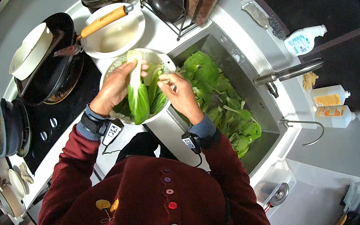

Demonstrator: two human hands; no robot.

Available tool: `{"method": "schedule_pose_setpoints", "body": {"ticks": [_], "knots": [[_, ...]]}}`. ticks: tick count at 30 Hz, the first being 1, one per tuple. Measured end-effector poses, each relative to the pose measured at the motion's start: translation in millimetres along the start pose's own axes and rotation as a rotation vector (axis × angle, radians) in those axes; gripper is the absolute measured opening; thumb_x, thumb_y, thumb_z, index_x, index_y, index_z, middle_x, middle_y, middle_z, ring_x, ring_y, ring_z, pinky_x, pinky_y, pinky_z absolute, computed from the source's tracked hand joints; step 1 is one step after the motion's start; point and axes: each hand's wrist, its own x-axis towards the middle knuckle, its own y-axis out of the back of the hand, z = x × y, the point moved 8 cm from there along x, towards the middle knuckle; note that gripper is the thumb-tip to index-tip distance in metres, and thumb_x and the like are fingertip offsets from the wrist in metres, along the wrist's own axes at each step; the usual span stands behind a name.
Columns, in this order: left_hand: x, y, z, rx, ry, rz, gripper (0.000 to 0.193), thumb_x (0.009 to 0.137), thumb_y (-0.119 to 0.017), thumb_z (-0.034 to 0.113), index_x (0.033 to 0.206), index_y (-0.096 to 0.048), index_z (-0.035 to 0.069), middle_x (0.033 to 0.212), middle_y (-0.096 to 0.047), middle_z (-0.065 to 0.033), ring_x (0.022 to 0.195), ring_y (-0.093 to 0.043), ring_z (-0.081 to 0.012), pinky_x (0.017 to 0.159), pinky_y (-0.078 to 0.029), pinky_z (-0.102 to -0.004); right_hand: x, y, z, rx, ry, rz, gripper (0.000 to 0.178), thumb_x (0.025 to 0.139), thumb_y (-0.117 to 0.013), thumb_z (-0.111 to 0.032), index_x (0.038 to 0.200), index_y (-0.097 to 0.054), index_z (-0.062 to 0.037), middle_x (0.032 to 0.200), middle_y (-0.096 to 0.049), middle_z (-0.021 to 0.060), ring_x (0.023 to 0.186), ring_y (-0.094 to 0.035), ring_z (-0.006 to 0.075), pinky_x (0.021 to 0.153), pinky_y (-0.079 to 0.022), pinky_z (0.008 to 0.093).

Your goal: The person washes leafy green vegetables in a kitchen sink filled with water. They repeatedly pick up leaves, rinse them under running water, and place them into a white colander on the counter. The person also discards some trimmings into a nearby bin.

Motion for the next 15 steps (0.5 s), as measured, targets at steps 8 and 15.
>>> {"method": "schedule_pose_setpoints", "body": {"ticks": [8, 15], "knots": [[7.8, -90.7, -40.8, 0.006, -0.021, -0.231, 0.030, 0.091, -0.046, 0.021, 0.110, -0.053, -0.001, 0.103, -0.058, -0.0061, 0.092, -0.053, -0.0119, 0.085, -0.042, -0.0247, -47.8, 23.8, -0.3, 0.513, -0.157, -0.017, 0.017, 0.086, -0.053, -0.009, 0.099, -0.053, 0.0024, 0.083, -0.055, -0.0007, 0.073, -0.048, 0.0038, 0.064, -0.040, 0.0183], [14.2, -140.4, -88.7, 0.486, -0.087, -0.314, 0.029, 0.087, -0.054, 0.025, 0.103, -0.061, 0.002, 0.091, -0.058, 0.0010, 0.085, -0.050, -0.0060, 0.078, -0.040, -0.0222, -97.7, 79.3, 30.0, 0.333, -0.200, 0.101, 0.019, 0.088, -0.052, -0.016, 0.093, -0.055, 0.0014, 0.077, -0.052, -0.0021, 0.068, -0.044, 0.0041, 0.060, -0.037, 0.0202]]}}
